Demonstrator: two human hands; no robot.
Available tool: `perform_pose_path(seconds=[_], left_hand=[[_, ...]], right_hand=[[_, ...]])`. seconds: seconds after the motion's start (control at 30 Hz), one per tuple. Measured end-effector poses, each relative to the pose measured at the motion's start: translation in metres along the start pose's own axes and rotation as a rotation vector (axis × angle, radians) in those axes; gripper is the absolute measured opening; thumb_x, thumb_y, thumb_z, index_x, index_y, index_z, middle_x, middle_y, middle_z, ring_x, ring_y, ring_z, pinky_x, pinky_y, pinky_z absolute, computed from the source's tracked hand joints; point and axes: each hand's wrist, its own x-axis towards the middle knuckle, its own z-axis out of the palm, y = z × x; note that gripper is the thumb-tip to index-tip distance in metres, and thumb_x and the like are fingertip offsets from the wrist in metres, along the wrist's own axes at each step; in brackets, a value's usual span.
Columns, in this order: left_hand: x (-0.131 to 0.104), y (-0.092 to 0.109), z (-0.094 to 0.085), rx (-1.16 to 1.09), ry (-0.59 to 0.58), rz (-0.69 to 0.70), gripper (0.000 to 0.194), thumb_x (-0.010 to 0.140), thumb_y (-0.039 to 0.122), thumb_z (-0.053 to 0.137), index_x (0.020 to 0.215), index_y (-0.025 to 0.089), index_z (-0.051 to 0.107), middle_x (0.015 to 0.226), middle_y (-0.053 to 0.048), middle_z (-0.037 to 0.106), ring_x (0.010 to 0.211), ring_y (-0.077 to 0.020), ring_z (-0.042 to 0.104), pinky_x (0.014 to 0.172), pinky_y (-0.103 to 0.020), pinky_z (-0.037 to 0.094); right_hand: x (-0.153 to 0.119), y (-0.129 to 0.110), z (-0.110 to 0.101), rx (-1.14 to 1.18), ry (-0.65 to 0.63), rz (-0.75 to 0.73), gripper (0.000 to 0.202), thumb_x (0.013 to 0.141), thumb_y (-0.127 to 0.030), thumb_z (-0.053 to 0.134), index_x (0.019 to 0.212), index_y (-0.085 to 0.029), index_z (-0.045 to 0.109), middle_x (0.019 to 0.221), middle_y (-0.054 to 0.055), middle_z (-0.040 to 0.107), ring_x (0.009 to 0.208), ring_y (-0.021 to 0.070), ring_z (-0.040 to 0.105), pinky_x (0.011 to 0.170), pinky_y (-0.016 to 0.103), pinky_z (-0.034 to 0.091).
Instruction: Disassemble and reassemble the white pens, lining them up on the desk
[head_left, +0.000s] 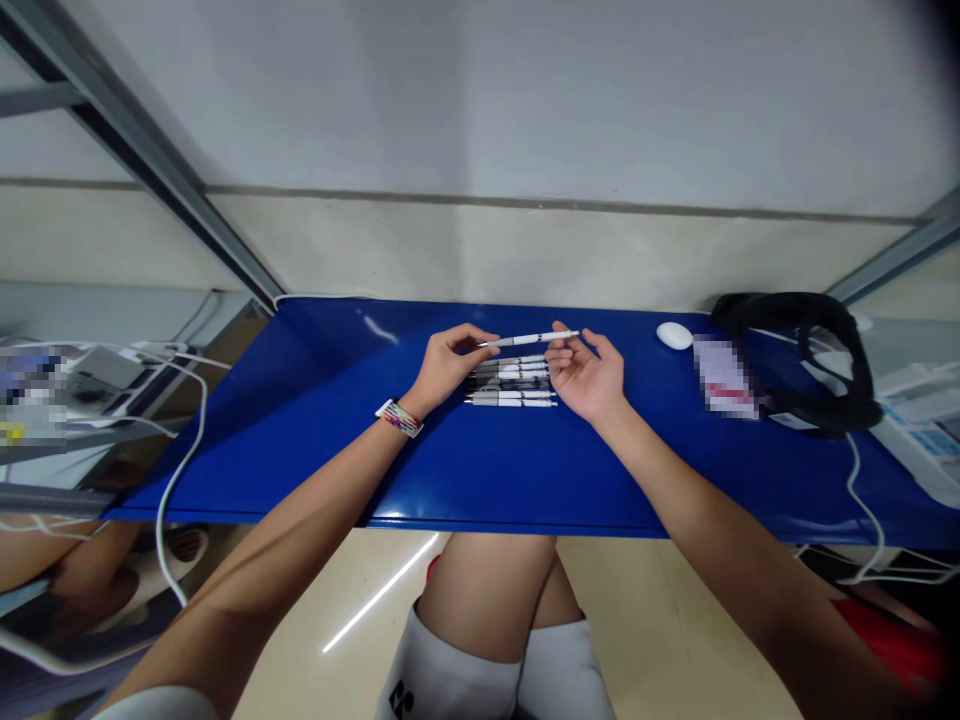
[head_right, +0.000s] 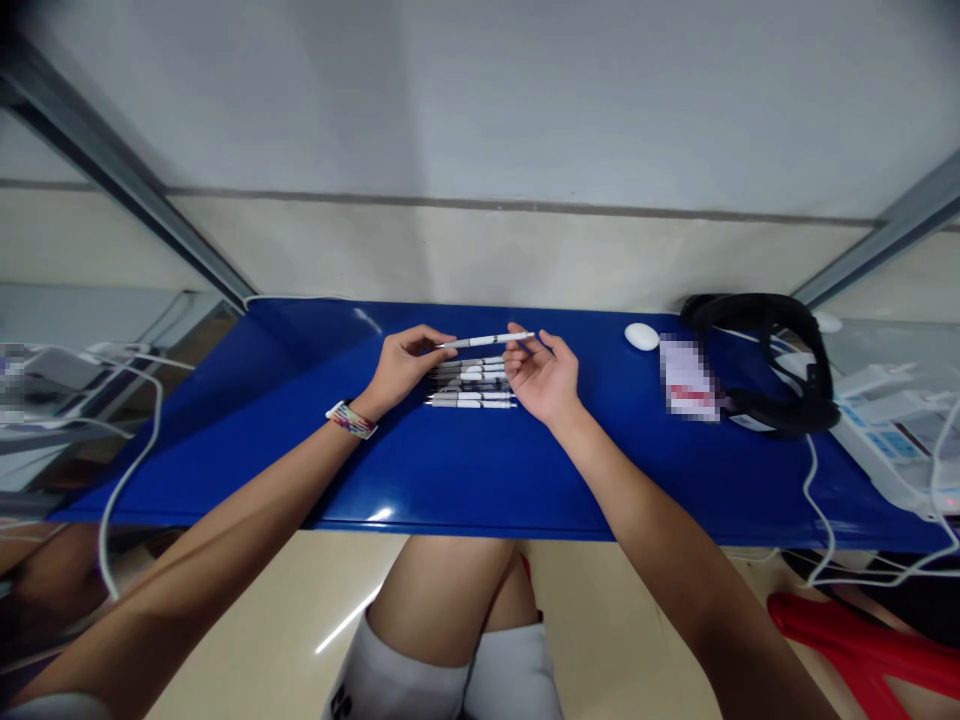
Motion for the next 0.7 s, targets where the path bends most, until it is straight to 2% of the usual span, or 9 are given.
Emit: perform_pose_path(seconds=[0.17, 0.33, 0.5, 0.6, 0.7], left_hand=[[-0.0002, -0.0005, -0.0001, 0.005, -0.002, 0.002, 0.022, 0.085, 0.037, 0.088, 0.097, 0.02, 0.084, 0.097, -0.007, 0.082, 0.078, -0.0168, 0.07, 0.072, -0.031, 0.054], [-0.0007, 0.0005, 0.0008, -0.002, -0.003, 0.005, 0.023, 0.083, 0.039, 0.089, 0.096, 0.02, 0.084, 0.097, -0.007, 0.082, 0.081, -0.0179, 0.071, 0.076, -0.032, 0.056], [0.0007, -0.0025, -0.0015, 0.002, -0.006, 0.006, 0.022, 0.084, 0.037, 0.088, 0.098, 0.021, 0.084, 0.095, -0.007, 0.082, 0.079, -0.0175, 0.07, 0.074, -0.032, 0.055], [0.0025, -0.0061, -0.0048, 0.014, 0.005, 0.012, 0.022, 0.085, 0.038, 0.088, 0.099, 0.021, 0.084, 0.095, -0.007, 0.081, 0.079, -0.0176, 0.07, 0.074, -0.032, 0.055], [0.0045, -0.0091, -0.0087, 0.028, 0.025, 0.031, 0.023, 0.086, 0.039, 0.087, 0.101, 0.022, 0.083, 0.095, -0.006, 0.081, 0.08, -0.0174, 0.07, 0.077, -0.032, 0.054]], right_hand=[[0.0013, 0.0006, 0.0008, -0.004, -0.005, -0.002, 0.011, 0.089, -0.024, 0.069, 0.1, -0.02, 0.07, 0.075, 0.001, 0.06, 0.061, 0.0118, 0.052, 0.054, 0.024, 0.051], [0.0001, 0.0007, 0.002, -0.015, -0.038, -0.031, 0.006, 0.091, -0.024, 0.069, 0.096, -0.022, 0.07, 0.07, -0.002, 0.053, 0.056, 0.0108, 0.045, 0.049, 0.023, 0.046], [-0.0012, 0.0, 0.0021, -0.112, -0.05, -0.06, 0.027, 0.093, -0.043, 0.07, 0.108, -0.021, 0.075, 0.079, 0.003, 0.062, 0.063, 0.0136, 0.051, 0.055, 0.027, 0.051], [0.0024, 0.0016, 0.0, -0.287, -0.004, -0.164, 0.031, 0.085, -0.041, 0.08, 0.11, -0.022, 0.079, 0.081, 0.002, 0.066, 0.065, 0.0128, 0.053, 0.057, 0.027, 0.05], [0.0075, 0.0034, -0.0051, -0.554, 0.074, -0.36, 0.027, 0.08, -0.036, 0.087, 0.105, -0.025, 0.083, 0.084, 0.002, 0.07, 0.067, 0.0128, 0.056, 0.059, 0.028, 0.049]])
